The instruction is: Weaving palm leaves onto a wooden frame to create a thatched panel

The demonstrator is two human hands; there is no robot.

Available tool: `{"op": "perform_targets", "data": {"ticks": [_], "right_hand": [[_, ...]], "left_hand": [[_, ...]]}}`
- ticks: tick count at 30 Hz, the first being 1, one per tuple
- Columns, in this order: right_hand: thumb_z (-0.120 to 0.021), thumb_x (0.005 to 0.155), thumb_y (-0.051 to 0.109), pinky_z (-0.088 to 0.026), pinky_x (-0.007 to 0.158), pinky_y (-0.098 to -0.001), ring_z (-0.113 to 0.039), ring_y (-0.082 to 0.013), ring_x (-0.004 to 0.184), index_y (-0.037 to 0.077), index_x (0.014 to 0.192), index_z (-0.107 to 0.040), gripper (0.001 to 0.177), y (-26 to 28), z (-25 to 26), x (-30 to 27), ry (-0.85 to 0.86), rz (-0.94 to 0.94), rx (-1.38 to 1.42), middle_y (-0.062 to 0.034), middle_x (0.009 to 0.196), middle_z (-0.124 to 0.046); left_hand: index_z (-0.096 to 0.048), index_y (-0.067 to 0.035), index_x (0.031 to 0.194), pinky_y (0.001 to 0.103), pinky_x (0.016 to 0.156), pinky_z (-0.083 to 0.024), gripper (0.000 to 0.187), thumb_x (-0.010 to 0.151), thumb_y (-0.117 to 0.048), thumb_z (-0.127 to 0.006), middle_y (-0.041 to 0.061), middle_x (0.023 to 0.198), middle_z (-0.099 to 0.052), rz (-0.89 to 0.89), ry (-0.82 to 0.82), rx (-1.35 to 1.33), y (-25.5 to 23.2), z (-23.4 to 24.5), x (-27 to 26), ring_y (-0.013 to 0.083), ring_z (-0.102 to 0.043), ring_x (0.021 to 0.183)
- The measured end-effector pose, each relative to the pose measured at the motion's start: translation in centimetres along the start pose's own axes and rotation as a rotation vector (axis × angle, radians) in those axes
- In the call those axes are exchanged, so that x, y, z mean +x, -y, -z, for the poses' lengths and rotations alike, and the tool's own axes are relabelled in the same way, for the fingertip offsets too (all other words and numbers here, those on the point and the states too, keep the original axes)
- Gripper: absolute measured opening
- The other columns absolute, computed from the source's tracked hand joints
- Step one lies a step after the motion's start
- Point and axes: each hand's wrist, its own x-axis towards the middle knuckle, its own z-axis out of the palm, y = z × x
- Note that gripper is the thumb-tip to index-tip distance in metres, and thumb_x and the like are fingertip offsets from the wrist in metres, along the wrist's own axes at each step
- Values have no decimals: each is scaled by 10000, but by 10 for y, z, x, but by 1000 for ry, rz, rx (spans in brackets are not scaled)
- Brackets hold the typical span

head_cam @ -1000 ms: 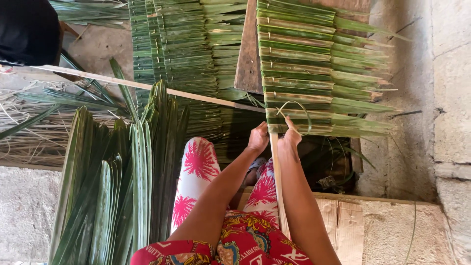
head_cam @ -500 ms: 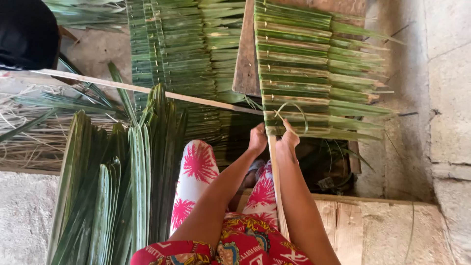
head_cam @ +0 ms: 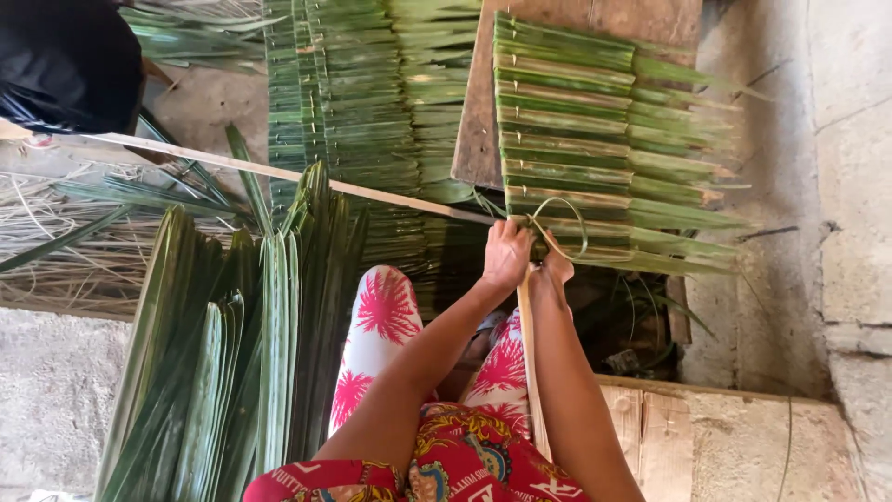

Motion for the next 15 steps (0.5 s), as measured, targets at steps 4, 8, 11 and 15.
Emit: {"op": "perform_targets", "data": {"ticks": [4,8,11,15], "right_hand": [[-890,781,187,-559,886,-463,-688,-303,1097,294,1388,-456,755,3,-22,-31,183,253,-1020,-105,1239,-670],[-957,703,219,-604,691,-448,-707,-293,864,21,1160,-640,590,68,-42,-142,14,3,-168,-163,1024,-698],[-911,734,183,-602,669,-403,-672,-257,780,6,1093,-625,493,85,-52,-163,7,-70,-164,-143,975,-682],[-866,764,147,-599,647,-358,-637,-220,696,-9,1027,-610,399,87,-56,-162,-11,-147,-167,-123,927,-667]], "left_hand": [[-649,-192,1002,380,776,-501,106,1024,-285,-604,1,897,-629,129,-26,-232,-32,70,48,271,-650,911],[-662,-101,1066,368,848,-571,118,1065,-168,-565,90,999,-713,176,-86,-642,-74,153,121,374,-682,1002],[-678,-131,1065,373,788,-607,74,1013,-99,-637,68,913,-703,-27,-289,-717,-107,196,180,344,-722,883],[-563,-41,1337,218,435,-387,274,1066,-17,-602,42,772,-652,-91,-294,-848,-135,239,257,76,-493,517]]}}
